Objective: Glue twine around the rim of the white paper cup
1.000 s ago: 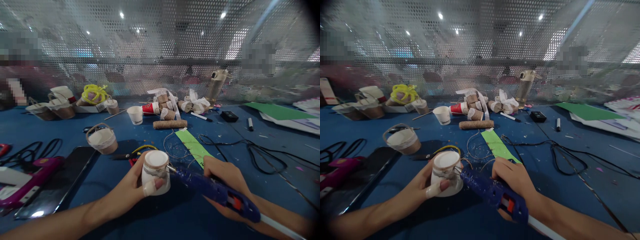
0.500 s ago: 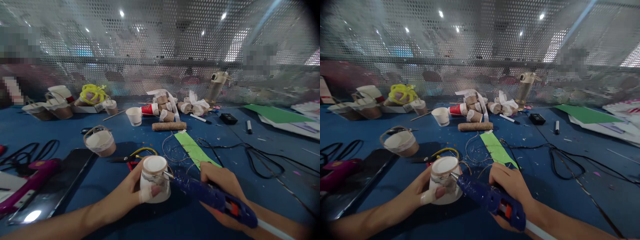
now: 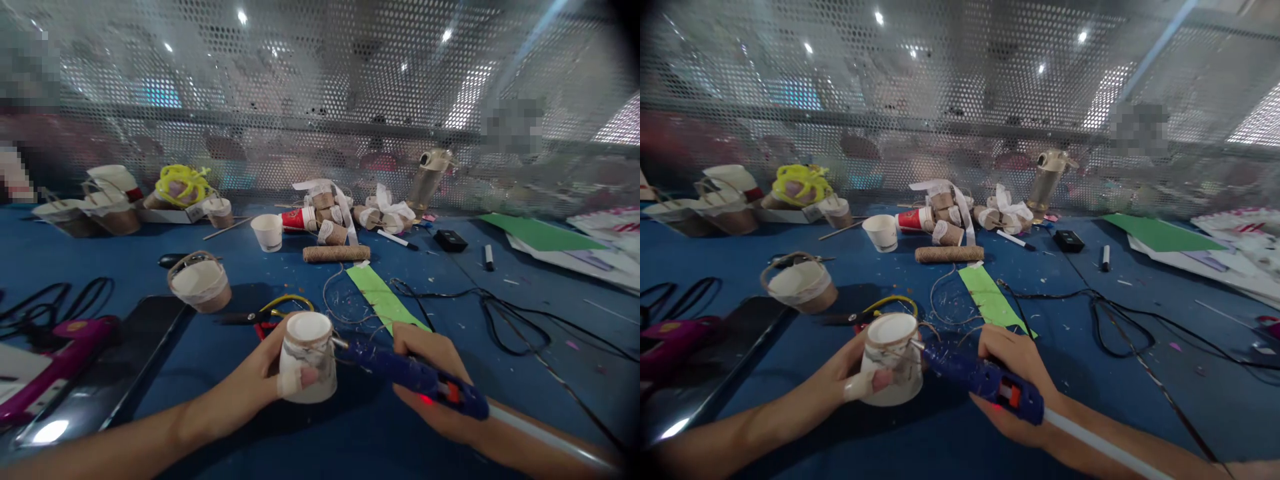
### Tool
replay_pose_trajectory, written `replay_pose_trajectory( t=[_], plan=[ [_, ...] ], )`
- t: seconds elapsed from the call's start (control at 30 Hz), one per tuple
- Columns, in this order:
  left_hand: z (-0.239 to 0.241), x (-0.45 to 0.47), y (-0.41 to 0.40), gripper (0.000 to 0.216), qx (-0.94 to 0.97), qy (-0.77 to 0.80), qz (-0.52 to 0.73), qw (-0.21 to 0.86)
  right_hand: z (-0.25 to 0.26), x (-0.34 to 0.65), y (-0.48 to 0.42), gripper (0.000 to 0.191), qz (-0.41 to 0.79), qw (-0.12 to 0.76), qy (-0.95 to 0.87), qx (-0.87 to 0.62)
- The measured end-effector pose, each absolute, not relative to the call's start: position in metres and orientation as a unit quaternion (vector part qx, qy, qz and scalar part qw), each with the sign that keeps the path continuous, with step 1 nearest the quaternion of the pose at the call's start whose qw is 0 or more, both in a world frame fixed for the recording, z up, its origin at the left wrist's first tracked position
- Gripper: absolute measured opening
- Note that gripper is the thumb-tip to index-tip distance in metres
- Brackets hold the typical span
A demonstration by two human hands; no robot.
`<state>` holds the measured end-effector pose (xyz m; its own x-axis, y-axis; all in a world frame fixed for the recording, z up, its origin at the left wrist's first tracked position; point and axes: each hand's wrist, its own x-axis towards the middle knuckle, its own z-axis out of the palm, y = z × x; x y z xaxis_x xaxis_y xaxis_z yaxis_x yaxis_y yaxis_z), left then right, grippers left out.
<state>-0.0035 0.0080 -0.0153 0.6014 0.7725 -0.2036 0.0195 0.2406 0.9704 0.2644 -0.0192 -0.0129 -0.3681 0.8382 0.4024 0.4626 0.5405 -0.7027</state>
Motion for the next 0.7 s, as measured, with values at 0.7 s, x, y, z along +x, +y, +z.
replay_pose_trajectory(
  t=[0.7],
  plan=[
    [-0.016, 0.020, 0.003, 0.047, 0.578, 0.376, 0.319, 0.650, -0.024, 0.248, -0.017, 0.033, 0.449, 0.472, -0.688, -0.320]
  ],
)
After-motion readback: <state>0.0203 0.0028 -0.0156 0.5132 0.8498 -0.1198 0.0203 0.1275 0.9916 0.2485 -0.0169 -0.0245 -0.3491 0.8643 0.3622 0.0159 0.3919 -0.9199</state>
